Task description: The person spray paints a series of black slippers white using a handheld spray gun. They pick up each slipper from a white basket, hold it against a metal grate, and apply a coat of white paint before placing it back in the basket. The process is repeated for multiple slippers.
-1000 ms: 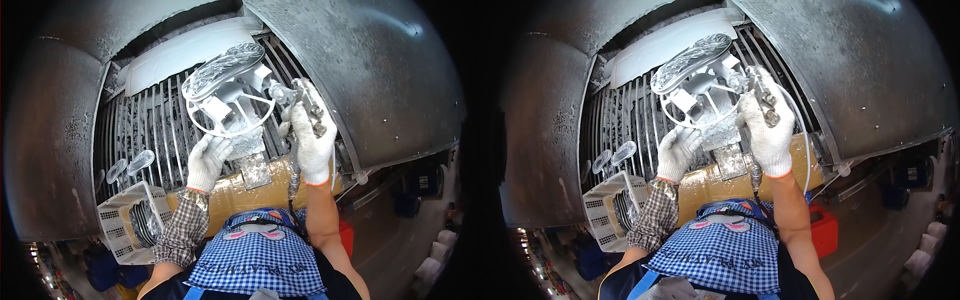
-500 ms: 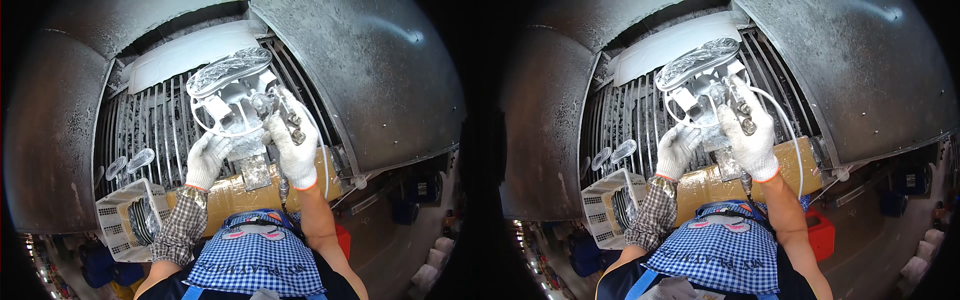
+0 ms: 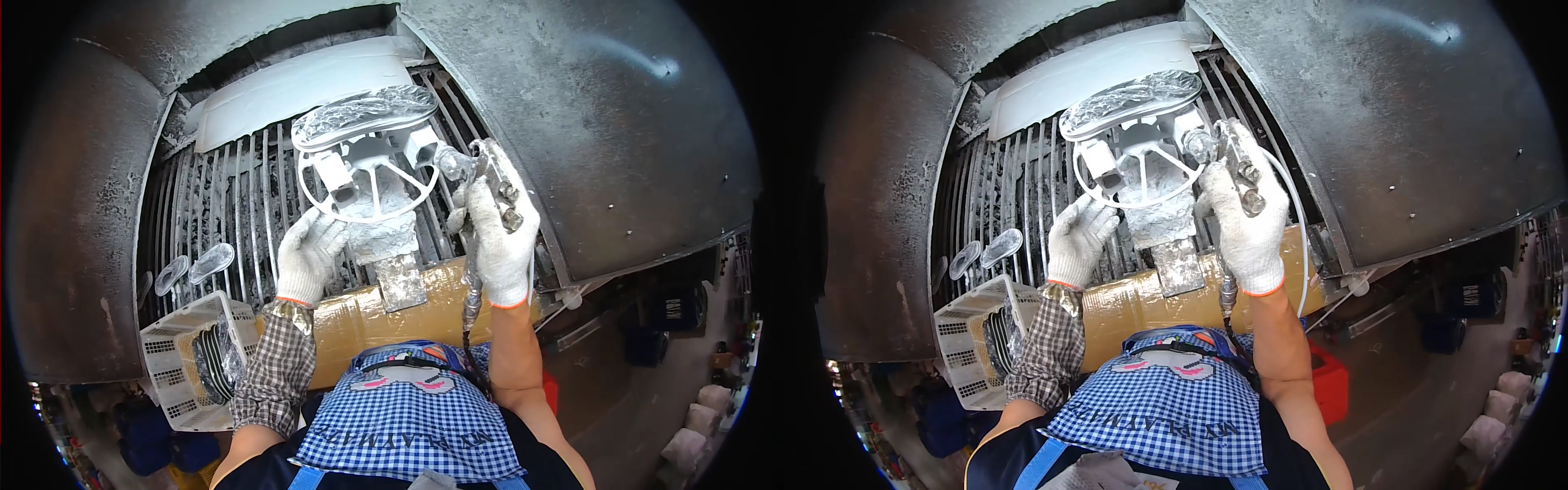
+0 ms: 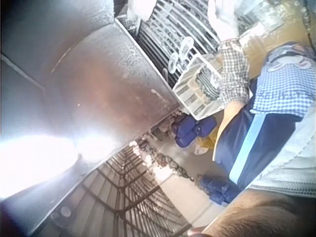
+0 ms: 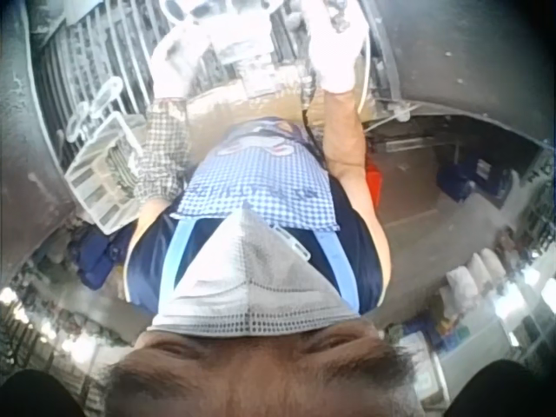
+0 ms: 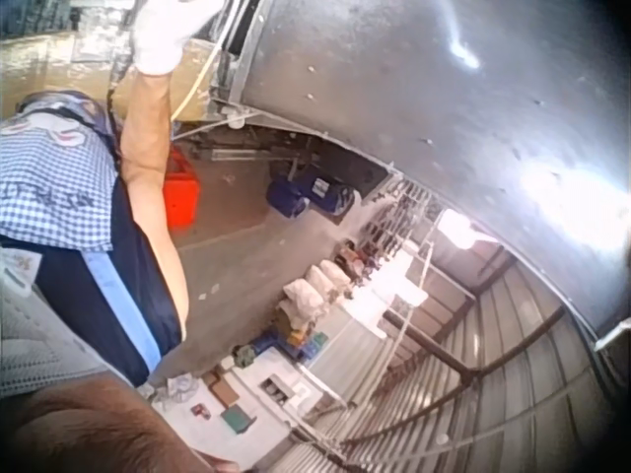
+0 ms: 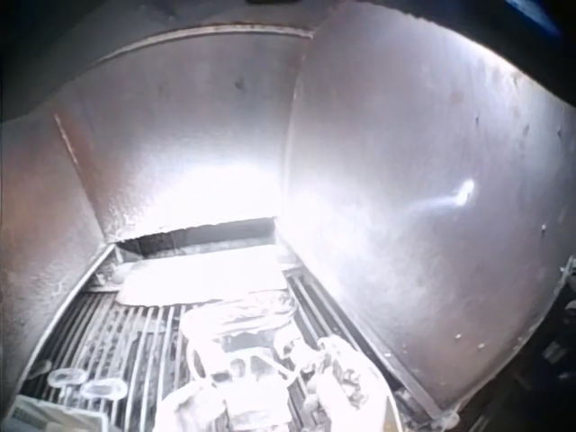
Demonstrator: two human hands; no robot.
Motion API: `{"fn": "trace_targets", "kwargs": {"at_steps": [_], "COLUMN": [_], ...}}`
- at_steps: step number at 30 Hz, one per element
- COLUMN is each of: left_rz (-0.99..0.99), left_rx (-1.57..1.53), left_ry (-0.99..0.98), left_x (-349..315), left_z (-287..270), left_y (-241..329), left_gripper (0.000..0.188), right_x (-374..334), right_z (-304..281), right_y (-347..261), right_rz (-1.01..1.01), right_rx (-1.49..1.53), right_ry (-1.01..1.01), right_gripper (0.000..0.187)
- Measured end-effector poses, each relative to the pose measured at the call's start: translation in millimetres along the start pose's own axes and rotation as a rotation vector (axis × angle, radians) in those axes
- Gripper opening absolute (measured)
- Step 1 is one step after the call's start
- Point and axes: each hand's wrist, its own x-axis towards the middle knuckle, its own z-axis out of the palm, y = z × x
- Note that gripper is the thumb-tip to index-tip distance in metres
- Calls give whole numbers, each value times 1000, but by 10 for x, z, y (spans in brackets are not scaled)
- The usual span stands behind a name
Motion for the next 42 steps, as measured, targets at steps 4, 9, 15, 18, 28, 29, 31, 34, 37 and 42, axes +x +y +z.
{"fn": "trace_targets", "kwargs": {"at_steps": [4,9,15,18,28,29,31,34,37,42], "left_rz": [27,74,119,108,-99,-102,-98,-88,-70,-41], "left_rx": [-1,-13,-29,-15,-168,-184,-191,-164,-144,-127], "left_ry": [23,18,71,84,-89,-88,-64,-22,-14,-23], "left_x": [31,120,137,48,-127,-137,-135,-92,-93,-103], "left_z": [11,-46,48,192,374,416,424,291,210,183], "left_y": [71,183,241,118,-489,-482,-458,-407,-365,-262], "left_gripper": [57,50,43,29,45,47,48,47,47,46], "right_x": [18,8,-194,-291,-310,-311,-313,-376,-420,-417], "right_z": [-40,-125,-129,-59,-94,-123,-152,-170,-177,-148], "right_y": [-58,-120,-196,-325,-365,-384,-419,-499,-475,-482], "right_rz": [5,-23,-48,-8,4,-5,-31,24,18,51], "right_rx": [2,-106,-99,-99,-75,-86,-134,-57,-127,-1], "right_ry": [35,72,125,13,96,101,110,96,50,90], "right_gripper": [53,53,59,56,55,55,54,53,52,55]}}
